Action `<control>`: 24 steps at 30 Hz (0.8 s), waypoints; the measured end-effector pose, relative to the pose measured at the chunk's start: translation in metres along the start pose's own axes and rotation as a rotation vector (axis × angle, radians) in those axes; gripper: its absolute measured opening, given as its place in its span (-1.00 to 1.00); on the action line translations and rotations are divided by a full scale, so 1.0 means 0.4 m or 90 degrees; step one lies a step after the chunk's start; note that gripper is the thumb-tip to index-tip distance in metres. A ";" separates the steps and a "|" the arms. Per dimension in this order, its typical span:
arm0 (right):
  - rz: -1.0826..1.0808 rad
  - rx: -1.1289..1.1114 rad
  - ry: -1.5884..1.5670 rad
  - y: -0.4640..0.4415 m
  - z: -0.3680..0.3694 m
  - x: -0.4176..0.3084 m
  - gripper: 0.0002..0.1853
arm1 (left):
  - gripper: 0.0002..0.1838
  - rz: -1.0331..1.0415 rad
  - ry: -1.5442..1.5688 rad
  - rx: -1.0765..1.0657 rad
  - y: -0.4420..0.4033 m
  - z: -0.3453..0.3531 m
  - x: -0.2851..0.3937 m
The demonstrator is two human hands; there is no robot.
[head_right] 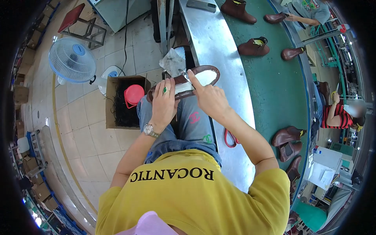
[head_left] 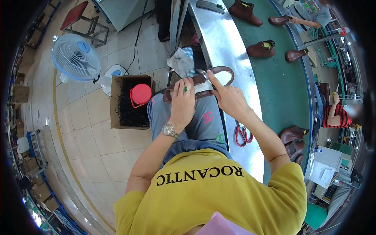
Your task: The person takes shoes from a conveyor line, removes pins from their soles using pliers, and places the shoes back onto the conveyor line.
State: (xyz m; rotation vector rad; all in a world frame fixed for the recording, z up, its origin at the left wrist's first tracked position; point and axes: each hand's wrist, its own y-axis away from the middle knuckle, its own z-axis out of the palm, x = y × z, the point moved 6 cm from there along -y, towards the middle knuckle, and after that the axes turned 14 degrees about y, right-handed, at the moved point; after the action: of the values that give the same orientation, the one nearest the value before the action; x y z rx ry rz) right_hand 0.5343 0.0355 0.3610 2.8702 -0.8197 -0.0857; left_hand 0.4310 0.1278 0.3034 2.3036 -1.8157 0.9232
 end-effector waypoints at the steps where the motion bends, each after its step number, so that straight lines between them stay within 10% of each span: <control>1: 0.003 0.025 -0.011 0.005 -0.029 -0.011 -0.23 | -0.13 0.007 0.002 0.007 0.006 0.003 -0.003; 15: 0.015 0.117 -0.020 0.016 0.050 -0.084 -0.18 | -0.37 0.115 0.007 0.099 0.038 0.011 -0.007; 18: -0.016 0.044 -0.004 0.002 0.032 -0.073 -0.22 | -0.28 -0.031 0.264 0.067 0.028 -0.026 -0.042; 21: -0.011 0.114 -0.072 0.011 0.003 -0.105 -0.22 | -0.25 -0.089 0.000 0.066 0.031 -0.136 -0.027; 24: -0.021 0.098 -0.094 -0.004 0.046 -0.127 -0.23 | -0.25 -0.121 0.157 0.047 0.051 -0.092 -0.080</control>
State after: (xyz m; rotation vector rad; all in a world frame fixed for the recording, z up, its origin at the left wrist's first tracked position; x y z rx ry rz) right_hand 0.4904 0.0614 0.3433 3.0517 -0.8394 -0.2521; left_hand 0.3933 0.1641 0.3117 2.2372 -1.4627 1.1981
